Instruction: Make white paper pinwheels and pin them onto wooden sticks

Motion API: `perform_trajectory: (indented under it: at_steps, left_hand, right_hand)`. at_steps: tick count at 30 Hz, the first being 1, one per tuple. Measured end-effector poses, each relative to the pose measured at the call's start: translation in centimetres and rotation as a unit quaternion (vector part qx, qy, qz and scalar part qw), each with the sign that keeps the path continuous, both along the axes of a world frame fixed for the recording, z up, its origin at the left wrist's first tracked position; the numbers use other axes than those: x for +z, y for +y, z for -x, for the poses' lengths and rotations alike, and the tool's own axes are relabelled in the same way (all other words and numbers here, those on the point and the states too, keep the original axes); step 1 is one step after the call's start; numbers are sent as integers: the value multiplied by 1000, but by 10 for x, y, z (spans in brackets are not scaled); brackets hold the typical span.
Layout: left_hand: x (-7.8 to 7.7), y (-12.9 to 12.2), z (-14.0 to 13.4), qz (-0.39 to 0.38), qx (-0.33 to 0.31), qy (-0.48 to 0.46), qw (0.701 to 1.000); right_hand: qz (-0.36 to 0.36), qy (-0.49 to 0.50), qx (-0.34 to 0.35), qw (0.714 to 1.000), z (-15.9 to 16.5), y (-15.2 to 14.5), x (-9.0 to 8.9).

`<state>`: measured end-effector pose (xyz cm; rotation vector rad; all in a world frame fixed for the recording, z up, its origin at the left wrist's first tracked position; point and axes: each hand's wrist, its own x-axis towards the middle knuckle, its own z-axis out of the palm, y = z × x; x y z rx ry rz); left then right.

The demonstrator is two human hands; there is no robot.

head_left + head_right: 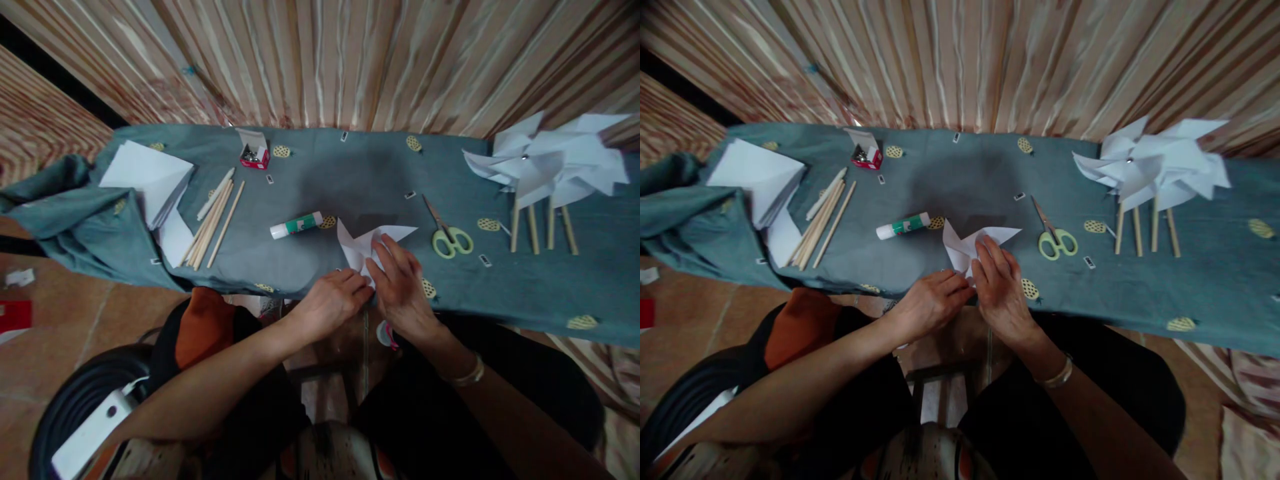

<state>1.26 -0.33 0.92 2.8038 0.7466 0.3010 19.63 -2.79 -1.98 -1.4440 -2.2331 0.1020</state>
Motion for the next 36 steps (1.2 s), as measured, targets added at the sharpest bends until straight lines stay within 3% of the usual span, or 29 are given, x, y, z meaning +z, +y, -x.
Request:
perform_trajectory:
  at_steps: [8, 15, 23, 26, 32, 36]
  left_hand:
    - [3, 0, 0, -8, 0, 6, 1000]
    - [2, 0, 0, -4, 1, 4, 1000]
    - [4, 1, 1, 6, -5, 6, 1000]
    - [2, 1, 1, 5, -5, 3, 1000]
    - [-1, 0, 0, 1, 2, 9, 1000]
    - [1, 0, 0, 0, 3, 11, 1000]
  right_hand:
    - [-7, 43, -52, 998, -18, 4, 3]
    - [-44, -15, -19, 999, -18, 5, 6]
    - [-15, -19, -1, 1000, -6, 3, 2]
    - [-30, -12, -12, 999, -8, 5, -1]
    - [6, 47, -42, 998, -19, 8, 5]
    - [-8, 3, -34, 999, -17, 8, 5]
